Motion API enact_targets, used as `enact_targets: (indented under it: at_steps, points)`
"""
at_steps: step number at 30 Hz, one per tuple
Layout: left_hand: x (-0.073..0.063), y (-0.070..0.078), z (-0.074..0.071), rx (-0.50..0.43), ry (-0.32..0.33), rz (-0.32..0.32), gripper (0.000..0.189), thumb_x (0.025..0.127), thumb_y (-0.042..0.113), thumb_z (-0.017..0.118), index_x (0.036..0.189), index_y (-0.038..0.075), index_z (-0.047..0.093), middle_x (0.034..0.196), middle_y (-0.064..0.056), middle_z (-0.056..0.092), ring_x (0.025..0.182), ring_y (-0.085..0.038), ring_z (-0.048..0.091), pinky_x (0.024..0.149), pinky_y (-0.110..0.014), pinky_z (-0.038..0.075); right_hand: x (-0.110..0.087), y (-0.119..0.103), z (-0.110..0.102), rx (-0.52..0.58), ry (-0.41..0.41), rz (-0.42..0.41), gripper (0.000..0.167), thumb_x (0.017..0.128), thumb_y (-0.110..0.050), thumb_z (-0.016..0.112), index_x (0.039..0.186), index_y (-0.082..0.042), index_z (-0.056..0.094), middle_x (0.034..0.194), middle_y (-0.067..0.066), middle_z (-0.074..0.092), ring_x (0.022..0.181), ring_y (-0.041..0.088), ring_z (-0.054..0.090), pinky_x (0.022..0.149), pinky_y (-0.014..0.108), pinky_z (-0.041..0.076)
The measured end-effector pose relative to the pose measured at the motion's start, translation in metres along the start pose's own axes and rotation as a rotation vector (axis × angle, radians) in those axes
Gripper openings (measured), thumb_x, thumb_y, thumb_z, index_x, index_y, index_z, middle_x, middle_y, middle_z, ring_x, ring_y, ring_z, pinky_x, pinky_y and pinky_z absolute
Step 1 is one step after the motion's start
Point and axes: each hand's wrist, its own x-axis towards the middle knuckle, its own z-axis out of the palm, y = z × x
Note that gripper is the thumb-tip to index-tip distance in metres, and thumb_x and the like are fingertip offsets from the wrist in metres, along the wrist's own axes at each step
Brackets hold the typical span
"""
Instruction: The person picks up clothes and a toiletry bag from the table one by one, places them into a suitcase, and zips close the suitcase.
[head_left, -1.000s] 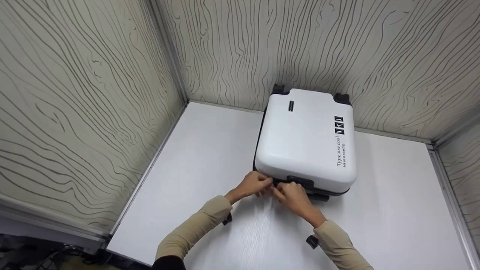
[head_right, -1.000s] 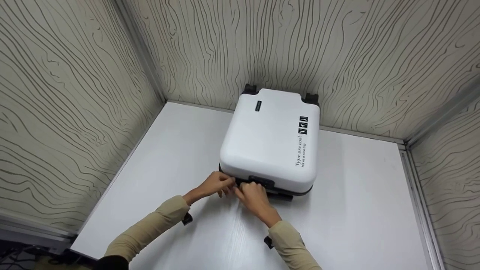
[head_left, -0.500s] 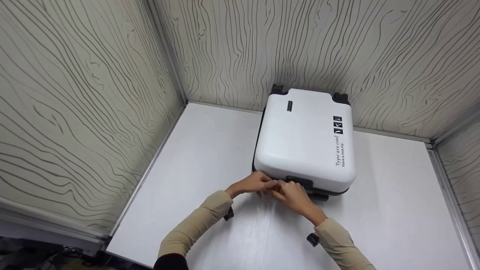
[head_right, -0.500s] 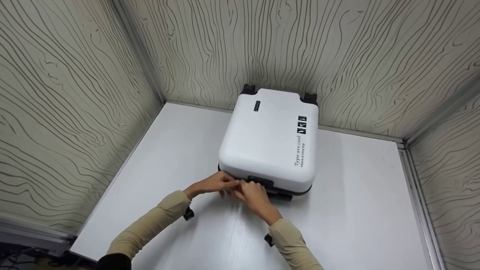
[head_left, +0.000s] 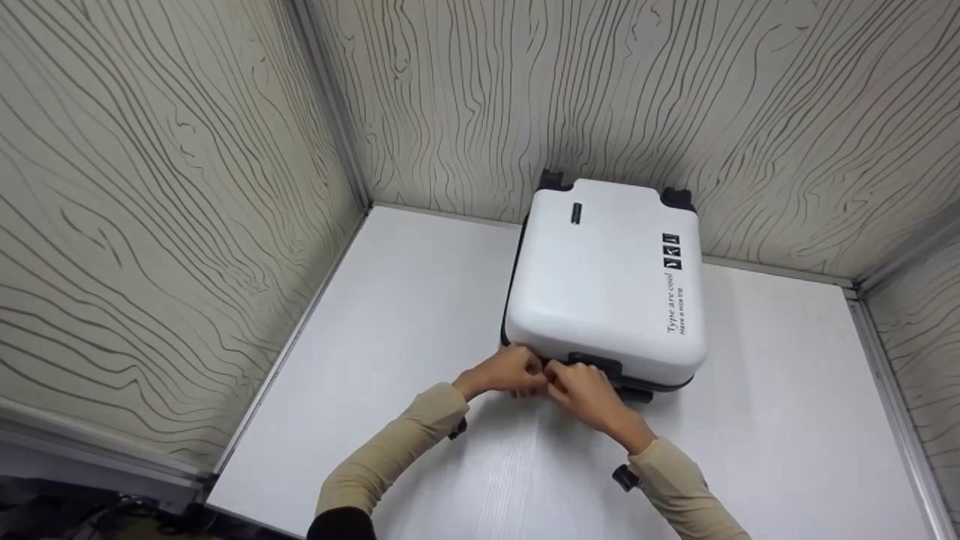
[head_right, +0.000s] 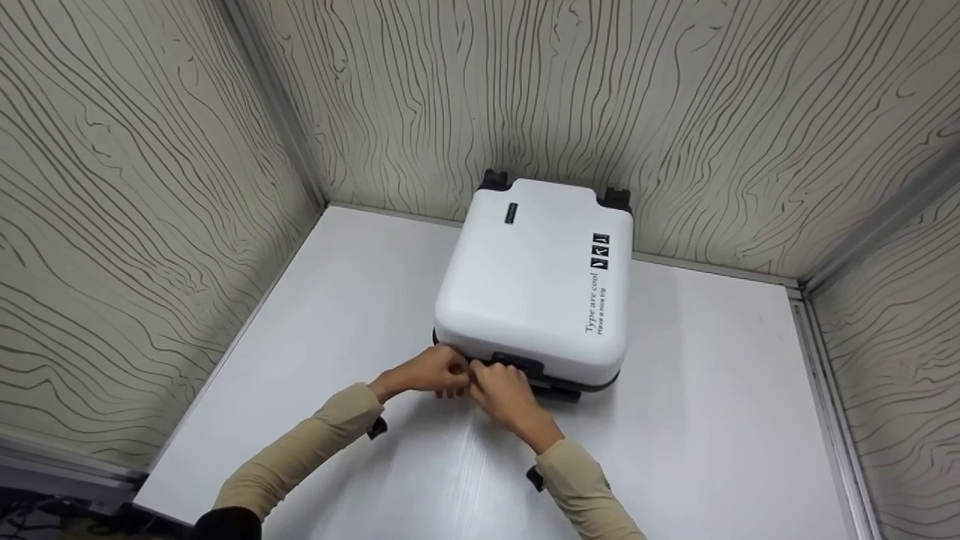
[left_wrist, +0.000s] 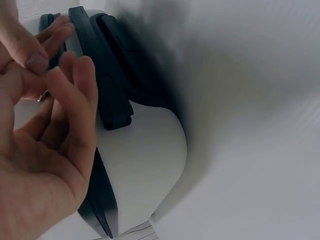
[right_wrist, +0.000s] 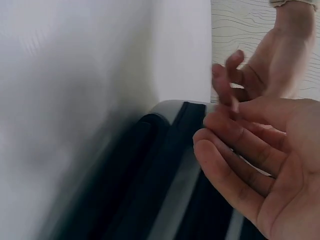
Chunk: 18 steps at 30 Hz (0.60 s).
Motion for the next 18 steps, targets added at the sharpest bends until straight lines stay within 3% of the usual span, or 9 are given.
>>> enact_targets:
  at_steps: [6, 11, 14, 18]
  points:
    - [-0.002, 0.005, 0.006, 0.157, 0.021, -0.007, 0.025, 0.097, 0.013, 0.061, 0.079, 0.000, 0.071, 0.057, 0.004, 0.062, 0.044, -0.005, 0.056, 0.043, -0.020, 0.045, 0.000, -0.006, -0.014, -0.005, 0.063, -0.067, 0.004, 0.091, -0.007, 0.068, 0.091, -0.011, 0.069, 0.076, -0.002, 0.066, 0.060, 0.008, 0.053, 0.055, 0.030, 0.048]
    - [-0.002, 0.006, 0.010, 0.181, 0.044, 0.012, 0.021, 0.096, 0.010, 0.061, 0.078, 0.004, 0.069, 0.056, 0.004, 0.060, 0.044, -0.003, 0.054, 0.042, -0.019, 0.044, 0.001, -0.009, -0.027, 0.004, 0.143, -0.110, 0.007, 0.089, -0.005, 0.071, 0.093, -0.010, 0.068, 0.075, -0.002, 0.067, 0.059, 0.005, 0.053, 0.055, 0.027, 0.048]
    - [-0.001, 0.005, 0.011, 0.216, 0.072, 0.039, 0.023, 0.095, 0.008, 0.059, 0.073, 0.007, 0.067, 0.054, 0.007, 0.056, 0.043, -0.001, 0.052, 0.042, -0.018, 0.043, 0.002, -0.008, -0.034, 0.028, 0.237, -0.189, 0.010, 0.086, -0.001, 0.072, 0.093, -0.007, 0.069, 0.077, -0.001, 0.068, 0.060, 0.005, 0.056, 0.054, 0.025, 0.049]
    - [-0.001, 0.004, 0.010, 0.198, 0.101, 0.061, 0.027, 0.098, 0.009, 0.058, 0.073, 0.008, 0.069, 0.056, 0.005, 0.060, 0.043, -0.001, 0.052, 0.042, -0.017, 0.044, 0.006, -0.005, -0.044, 0.060, 0.432, -0.302, 0.019, 0.079, 0.008, 0.073, 0.096, 0.000, 0.070, 0.081, 0.005, 0.071, 0.066, 0.013, 0.065, 0.056, 0.028, 0.053]
